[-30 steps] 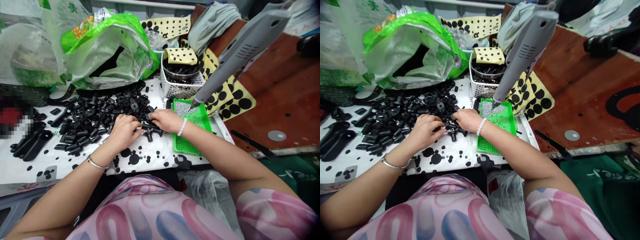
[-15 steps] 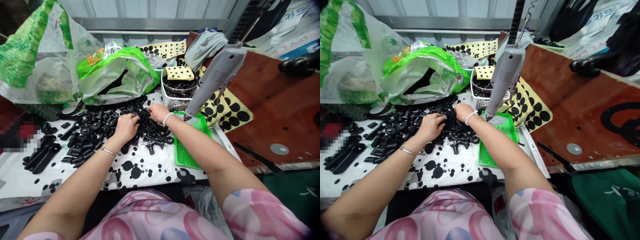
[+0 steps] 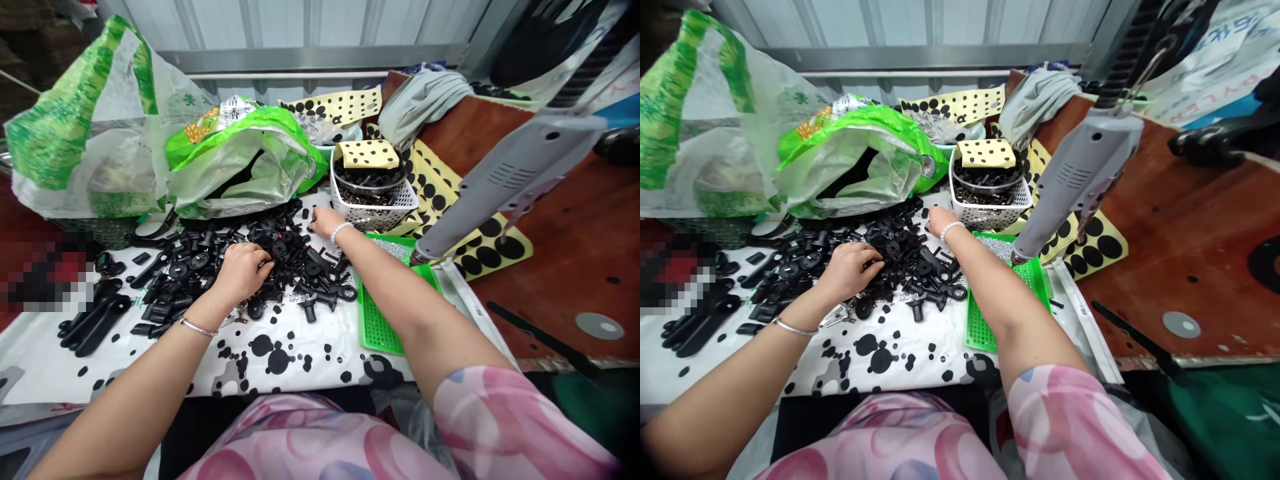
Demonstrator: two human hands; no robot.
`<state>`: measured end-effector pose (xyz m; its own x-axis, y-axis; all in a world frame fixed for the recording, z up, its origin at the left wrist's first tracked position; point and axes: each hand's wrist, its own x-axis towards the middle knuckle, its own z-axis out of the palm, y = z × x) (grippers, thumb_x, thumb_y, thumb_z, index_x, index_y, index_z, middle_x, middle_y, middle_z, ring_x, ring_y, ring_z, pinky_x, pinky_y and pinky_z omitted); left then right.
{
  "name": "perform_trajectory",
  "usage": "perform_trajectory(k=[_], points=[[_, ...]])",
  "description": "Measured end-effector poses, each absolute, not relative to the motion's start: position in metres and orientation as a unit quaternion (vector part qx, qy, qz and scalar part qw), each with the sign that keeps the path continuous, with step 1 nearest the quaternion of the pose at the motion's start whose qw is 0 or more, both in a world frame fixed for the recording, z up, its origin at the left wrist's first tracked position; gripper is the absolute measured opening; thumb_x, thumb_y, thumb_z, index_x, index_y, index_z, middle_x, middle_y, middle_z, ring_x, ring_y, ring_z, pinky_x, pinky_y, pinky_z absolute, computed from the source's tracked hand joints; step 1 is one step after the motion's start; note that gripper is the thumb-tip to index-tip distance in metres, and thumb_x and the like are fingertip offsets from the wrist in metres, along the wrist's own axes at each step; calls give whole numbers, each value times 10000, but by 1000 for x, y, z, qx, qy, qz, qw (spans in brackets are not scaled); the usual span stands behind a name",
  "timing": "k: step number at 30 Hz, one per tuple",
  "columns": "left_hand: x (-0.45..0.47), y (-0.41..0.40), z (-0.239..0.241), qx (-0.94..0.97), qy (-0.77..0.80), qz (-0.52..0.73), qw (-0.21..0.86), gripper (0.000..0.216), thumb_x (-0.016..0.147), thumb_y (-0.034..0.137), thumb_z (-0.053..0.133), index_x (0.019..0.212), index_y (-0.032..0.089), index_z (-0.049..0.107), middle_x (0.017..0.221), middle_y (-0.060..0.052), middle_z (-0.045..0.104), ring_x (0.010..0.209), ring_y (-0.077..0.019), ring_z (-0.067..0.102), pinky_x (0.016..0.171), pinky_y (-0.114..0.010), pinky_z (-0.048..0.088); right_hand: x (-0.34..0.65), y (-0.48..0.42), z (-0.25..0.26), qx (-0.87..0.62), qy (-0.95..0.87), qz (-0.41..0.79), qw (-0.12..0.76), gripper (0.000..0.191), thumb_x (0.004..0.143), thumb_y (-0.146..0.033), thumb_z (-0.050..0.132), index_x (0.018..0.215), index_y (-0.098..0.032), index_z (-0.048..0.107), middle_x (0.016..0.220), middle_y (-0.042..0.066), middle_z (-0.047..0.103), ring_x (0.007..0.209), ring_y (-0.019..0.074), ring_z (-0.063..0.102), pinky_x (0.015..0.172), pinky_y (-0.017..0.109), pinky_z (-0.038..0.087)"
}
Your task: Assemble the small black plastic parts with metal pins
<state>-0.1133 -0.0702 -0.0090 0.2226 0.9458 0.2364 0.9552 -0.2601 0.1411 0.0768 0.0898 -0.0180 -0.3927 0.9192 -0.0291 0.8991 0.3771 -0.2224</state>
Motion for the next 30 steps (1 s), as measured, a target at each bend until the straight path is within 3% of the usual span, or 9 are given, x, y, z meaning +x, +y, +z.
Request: perform_trajectory(k=[7,12,16,19,23,26,30], points=[[-69,-48,0,-791,-591,-160,-2,228,816,316,507,904,194,679,979,-68,672,947,-229,582,884,-365,385,85,85,-23,-526,-834,133,102,186,833,-240,586,991,-144,600,976,50,628,913,182,585,825,342,464],[-10,-15,3,-764,-640,-75,-23,258,774,320,537,892,136,674,977,-145,670,992,-305,575,874,-411,365,94,67,-8,-543,-806,138,191,319,747,-97,547,1059,-140,599,1017,107,616,976,241,556,860,349,412],[20,12,-8,-742,-667,-51,-53,225,679,232,624,845,84,662,910,-207,675,955,-361,596,891,-493,328,114,41,9,-544,-779,158,269,196,766,-137,531,929,-122,639,962,118,611,968,252,549,880,384,397],[22,18,-9,-740,-665,-57,-82,163,656,188,632,799,112,645,847,-177,686,892,-339,624,864,-479,356,129,19,15,-533,-754,207,323,166,788,-206,547,914,-123,618,801,61,616,789,187,585,755,334,462],[-1,-3,4,-758,-634,-123,-91,176,805,278,478,895,171,586,874,-108,680,863,-258,626,779,-373,421,149,-10,15,-488,-693,354,394,197,828,-264,493,937,-119,570,679,6,592,501,82,530,496,232,458],[-23,-34,12,-753,-592,-244,-150,195,849,324,423,970,202,514,821,-45,663,747,-190,619,684,-307,449,156,-26,14,-399,-573,535,476,211,748,-258,586,918,-133,571,686,-7,591,477,60,514,456,211,438],[-39,-75,13,-682,-502,-418,-328,148,799,311,512,884,190,514,728,-4,603,650,-145,590,615,-273,468,148,-43,16,-368,-574,557,473,247,697,-219,641,928,-136,611,648,-31,572,476,55,504,475,220,432]])
